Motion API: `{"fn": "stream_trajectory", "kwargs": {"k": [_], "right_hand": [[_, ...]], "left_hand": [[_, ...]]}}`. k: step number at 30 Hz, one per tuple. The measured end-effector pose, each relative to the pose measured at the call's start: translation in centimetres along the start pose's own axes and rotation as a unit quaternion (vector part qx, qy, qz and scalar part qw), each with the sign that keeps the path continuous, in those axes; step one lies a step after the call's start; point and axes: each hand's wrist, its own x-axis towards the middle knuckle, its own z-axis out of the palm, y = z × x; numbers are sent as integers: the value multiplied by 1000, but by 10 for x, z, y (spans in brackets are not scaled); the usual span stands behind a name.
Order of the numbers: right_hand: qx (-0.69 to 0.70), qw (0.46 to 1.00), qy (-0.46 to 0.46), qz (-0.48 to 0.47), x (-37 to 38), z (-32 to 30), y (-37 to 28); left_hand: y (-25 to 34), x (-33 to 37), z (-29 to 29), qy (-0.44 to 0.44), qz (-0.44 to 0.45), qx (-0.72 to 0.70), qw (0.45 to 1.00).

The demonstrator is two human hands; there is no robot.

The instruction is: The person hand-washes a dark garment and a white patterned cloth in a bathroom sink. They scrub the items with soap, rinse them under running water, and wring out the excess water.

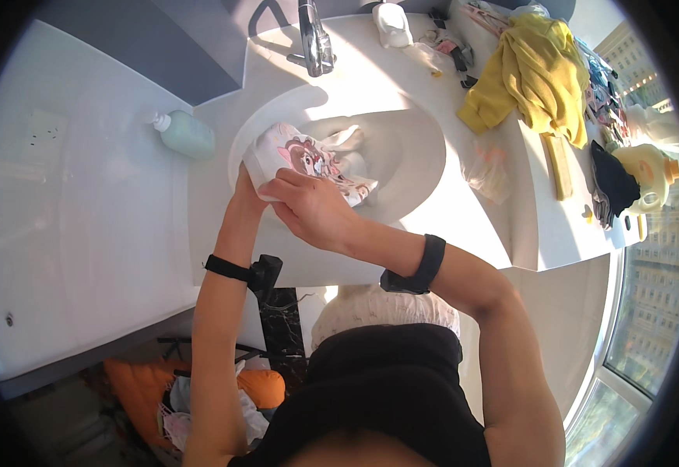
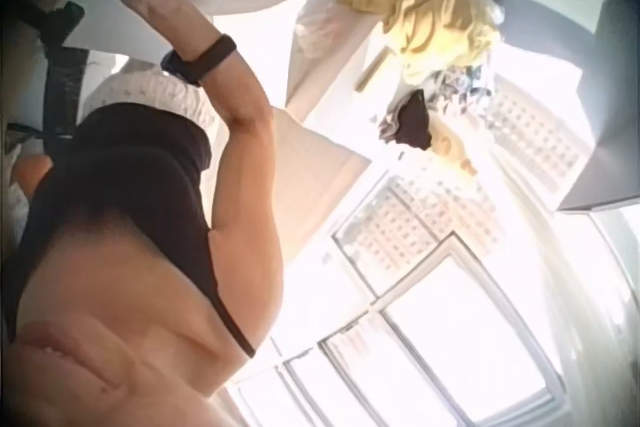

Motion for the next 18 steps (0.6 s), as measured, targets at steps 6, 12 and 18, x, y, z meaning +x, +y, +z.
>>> {"fn": "stream_trajectory", "kwargs": {"k": [6, 12, 18], "right_hand": [[62, 995, -66, -44, 1, 12, -18], [69, 986, -145, -54, -19, 6, 21], [52, 981, -133, 130, -35, -47, 65]], "left_hand": [[30, -22, 33, -69, 93, -68, 991], [0, -40, 15, -75, 101, -121, 985], [-8, -57, -58, -81, 49, -122, 988]]}}
